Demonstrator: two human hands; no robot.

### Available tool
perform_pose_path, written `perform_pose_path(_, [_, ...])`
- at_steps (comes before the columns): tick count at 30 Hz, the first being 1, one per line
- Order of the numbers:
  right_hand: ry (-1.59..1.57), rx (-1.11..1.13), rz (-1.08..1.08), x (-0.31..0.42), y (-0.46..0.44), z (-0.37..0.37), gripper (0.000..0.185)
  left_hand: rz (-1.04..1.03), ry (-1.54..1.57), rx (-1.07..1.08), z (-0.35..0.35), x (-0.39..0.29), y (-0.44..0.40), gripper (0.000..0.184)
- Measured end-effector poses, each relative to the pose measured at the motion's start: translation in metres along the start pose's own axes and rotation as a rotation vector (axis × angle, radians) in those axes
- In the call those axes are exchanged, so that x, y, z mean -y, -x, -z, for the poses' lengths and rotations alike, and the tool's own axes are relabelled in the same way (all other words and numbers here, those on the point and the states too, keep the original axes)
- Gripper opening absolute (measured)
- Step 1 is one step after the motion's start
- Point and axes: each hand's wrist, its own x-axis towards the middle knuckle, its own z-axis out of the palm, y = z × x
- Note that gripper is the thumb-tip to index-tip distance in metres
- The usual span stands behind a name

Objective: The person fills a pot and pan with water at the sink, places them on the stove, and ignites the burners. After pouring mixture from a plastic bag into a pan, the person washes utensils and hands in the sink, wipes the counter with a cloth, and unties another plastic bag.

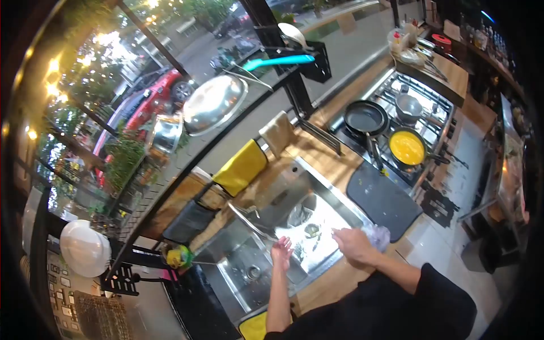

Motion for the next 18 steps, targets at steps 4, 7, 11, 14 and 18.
perform_pose_path(4, [0.079,-0.264,0.208,0.033,-0.041,0.113,0.031,-0.287,-0.185,-0.012,0.011,0.017,-0.031,0.016])
perform_pose_path(7, [0.167,-0.48,0.397,0.077,-0.117,0.189,0.04,-0.321,-0.309,-0.079,-0.029,-0.019,-0.015,0.017])
perform_pose_path(11, [0.417,-0.615,0.575,0.112,-0.265,0.237,0.022,-0.259,-0.41,-0.024,-0.035,-0.009,-0.031,0.028])
perform_pose_path(14, [1.083,-0.188,0.428,0.145,-0.392,0.252,0.019,-0.156,-0.593,-0.073,-0.051,-0.014,-0.017,0.035])
perform_pose_path(18, [1.014,-0.22,0.437,0.1,-0.509,0.217,0.018,-0.142,-0.447,-0.041,-0.04,-0.014,-0.011,0.032])
